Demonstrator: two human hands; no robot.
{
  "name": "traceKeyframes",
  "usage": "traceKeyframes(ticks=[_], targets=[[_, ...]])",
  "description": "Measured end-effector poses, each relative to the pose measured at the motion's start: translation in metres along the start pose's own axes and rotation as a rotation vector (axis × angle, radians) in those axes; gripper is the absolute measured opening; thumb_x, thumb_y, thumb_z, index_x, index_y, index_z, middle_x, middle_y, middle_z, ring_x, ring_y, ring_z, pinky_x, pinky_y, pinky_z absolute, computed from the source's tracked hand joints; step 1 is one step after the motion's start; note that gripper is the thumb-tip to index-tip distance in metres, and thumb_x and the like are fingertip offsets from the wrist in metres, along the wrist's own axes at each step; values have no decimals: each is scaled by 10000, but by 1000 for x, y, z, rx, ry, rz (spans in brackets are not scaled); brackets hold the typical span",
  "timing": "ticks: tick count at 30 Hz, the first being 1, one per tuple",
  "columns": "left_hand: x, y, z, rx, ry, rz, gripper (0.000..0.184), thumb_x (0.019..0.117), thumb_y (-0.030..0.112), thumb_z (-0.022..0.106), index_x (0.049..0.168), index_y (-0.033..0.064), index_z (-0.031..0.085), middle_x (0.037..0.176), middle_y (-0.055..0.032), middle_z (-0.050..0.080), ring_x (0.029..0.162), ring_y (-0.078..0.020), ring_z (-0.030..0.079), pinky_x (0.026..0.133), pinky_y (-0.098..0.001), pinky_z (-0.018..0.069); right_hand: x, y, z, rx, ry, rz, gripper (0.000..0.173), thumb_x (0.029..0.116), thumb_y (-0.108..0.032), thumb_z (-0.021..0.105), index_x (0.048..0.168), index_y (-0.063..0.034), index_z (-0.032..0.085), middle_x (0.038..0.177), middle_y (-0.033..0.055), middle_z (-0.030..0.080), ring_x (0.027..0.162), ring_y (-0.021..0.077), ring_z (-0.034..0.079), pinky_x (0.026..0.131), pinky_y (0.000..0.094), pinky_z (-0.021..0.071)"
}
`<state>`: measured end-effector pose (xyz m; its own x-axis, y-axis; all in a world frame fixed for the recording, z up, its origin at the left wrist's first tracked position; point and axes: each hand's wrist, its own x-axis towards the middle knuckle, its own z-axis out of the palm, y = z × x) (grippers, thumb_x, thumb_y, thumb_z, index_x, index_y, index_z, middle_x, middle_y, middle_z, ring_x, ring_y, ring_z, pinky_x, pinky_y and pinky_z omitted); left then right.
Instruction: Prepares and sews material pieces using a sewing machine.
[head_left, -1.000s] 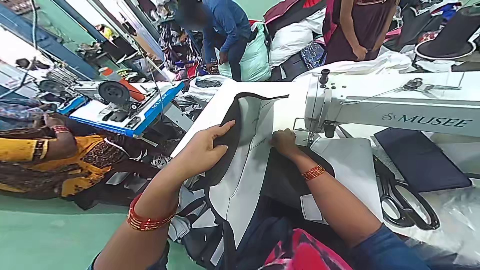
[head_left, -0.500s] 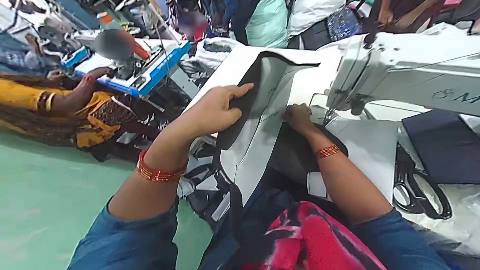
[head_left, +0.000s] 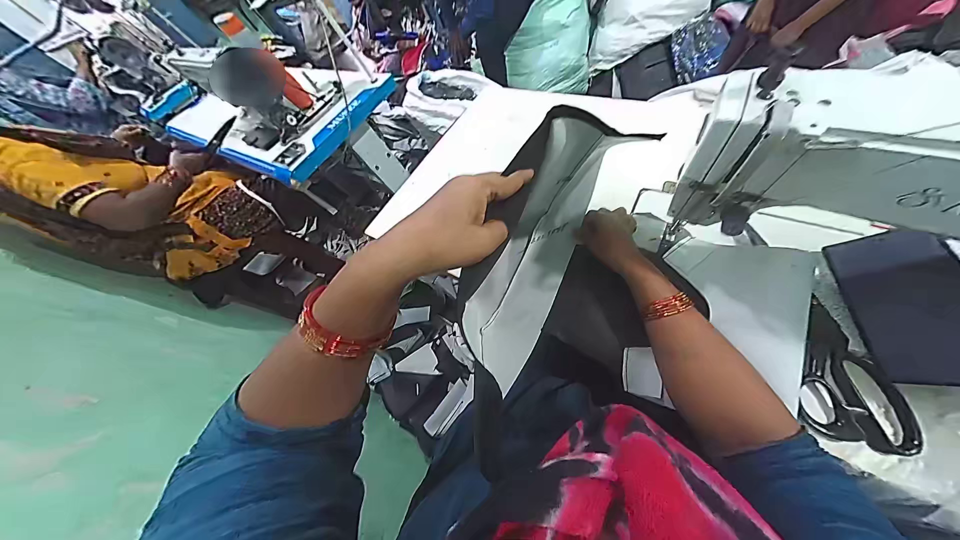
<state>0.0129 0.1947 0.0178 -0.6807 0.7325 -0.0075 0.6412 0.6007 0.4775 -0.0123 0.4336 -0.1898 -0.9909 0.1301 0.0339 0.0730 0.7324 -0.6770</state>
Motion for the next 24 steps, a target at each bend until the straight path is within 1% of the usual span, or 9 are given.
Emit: traceKeyframes(ticks=[2, 3, 5, 7, 10, 14, 19, 21, 24], targets=[[1, 1, -3, 2, 7, -17, 602, 932, -23, 531, 1528, 19, 454, 1464, -198, 563, 1321, -251, 571, 1080, -433, 456, -3, -1, -2, 16, 20, -10, 265, 972, -240, 698, 986, 23, 730, 1057, 244, 685, 1157, 498, 553, 993, 706, 360], [0, 1, -4, -7, 14, -29, 607, 930, -32, 538, 1529, 27, 456, 1458, -195, 570, 1319, -256, 573, 1078, -445, 458, -6, -1, -2, 28, 41, -25, 256, 974, -229, 700, 971, 26, 728, 1036, 251, 679, 1136, 509, 553, 968, 716, 367], [-2, 2, -5, -21, 26, -55, 606, 938, -53, 550, 1531, 38, 458, 1464, -188, 566, 1316, -261, 575, 1073, -445, 463, -7, -1, 1, 26, 61, -38, 236, 970, -219, 704, 936, 14, 723, 1002, 232, 673, 1106, 491, 551, 951, 696, 375], [-6, 5, -4, -17, 68, -47, 599, 921, -81, 559, 1507, 19, 488, 1454, -194, 578, 1280, -277, 603, 1044, -438, 484, -5, -1, 2, 16, 52, -26, 229, 960, -212, 717, 933, 16, 724, 1010, 226, 677, 1111, 480, 553, 962, 683, 378], [-8, 1, -3, -2, 78, -27, 606, 917, -64, 554, 1511, 37, 491, 1450, -169, 585, 1243, -247, 623, 1007, -416, 512, -5, -2, 1, 9, 37, 0, 218, 950, -203, 733, 951, 14, 729, 1050, 222, 679, 1130, 467, 549, 979, 669, 369], [-7, -2, -4, 3, 67, -36, 612, 925, -44, 552, 1523, 66, 483, 1463, -152, 577, 1250, -222, 620, 1010, -411, 512, -3, -1, 1, 27, 39, -8, 223, 946, -215, 741, 947, 8, 733, 1037, 210, 685, 1131, 458, 552, 989, 666, 360], [-6, -2, -5, 1, 58, -47, 613, 932, -42, 560, 1528, 74, 477, 1484, -141, 562, 1270, -203, 608, 1018, -390, 509, -4, -2, 0, 34, 16, -1, 227, 950, -217, 737, 951, 9, 732, 1033, 206, 685, 1138, 451, 546, 1018, 663, 341], [-6, -2, -6, 10, 56, -46, 610, 930, -33, 557, 1525, 74, 480, 1476, -133, 569, 1244, -188, 620, 998, -382, 518, -4, -3, -2, 28, 2, 7, 225, 956, -218, 727, 956, 7, 730, 1039, 201, 684, 1140, 445, 544, 1017, 657, 338], [-6, -1, -7, 13, 57, -62, 609, 933, -32, 548, 1528, 76, 477, 1463, -127, 581, 1228, -196, 630, 997, -404, 520, -4, -5, -4, 25, -17, 20, 222, 965, -213, 714, 964, 9, 730, 1044, 200, 683, 1142, 437, 543, 1030, 643, 332]])
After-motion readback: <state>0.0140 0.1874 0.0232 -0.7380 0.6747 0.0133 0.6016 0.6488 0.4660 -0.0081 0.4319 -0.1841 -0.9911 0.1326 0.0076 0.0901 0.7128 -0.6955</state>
